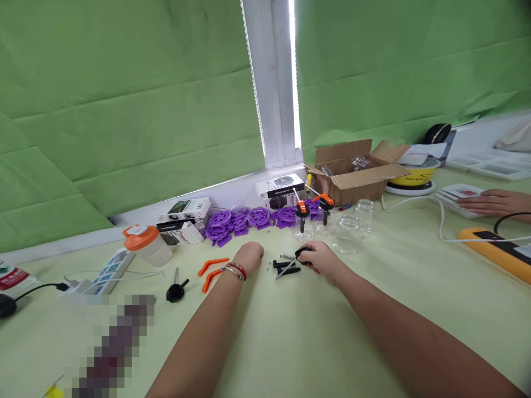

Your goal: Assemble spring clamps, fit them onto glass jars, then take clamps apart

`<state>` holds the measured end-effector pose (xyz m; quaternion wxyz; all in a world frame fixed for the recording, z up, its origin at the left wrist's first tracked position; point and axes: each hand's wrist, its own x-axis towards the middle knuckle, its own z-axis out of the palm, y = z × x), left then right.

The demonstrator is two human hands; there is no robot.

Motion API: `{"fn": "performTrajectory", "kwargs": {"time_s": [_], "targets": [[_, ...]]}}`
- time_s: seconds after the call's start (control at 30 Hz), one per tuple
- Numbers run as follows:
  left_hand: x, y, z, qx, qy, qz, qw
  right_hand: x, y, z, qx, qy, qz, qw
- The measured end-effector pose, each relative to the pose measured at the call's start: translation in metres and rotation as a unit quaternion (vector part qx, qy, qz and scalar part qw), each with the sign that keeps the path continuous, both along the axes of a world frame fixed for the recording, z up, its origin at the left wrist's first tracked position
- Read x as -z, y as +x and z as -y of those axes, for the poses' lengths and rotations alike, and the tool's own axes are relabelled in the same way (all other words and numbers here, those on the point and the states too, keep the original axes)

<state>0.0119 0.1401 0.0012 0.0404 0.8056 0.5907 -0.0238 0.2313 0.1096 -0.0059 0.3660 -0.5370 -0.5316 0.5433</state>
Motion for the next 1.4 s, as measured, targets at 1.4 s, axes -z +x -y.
{"fn": "performTrajectory", "kwargs": {"time_s": [1.4], "targets": [[0.01,-0.186,0.11,-0.435,0.122,0.163,0.877,-0.004,-0.046,0.076,-0.205,0.469,0.208,0.834]]}}
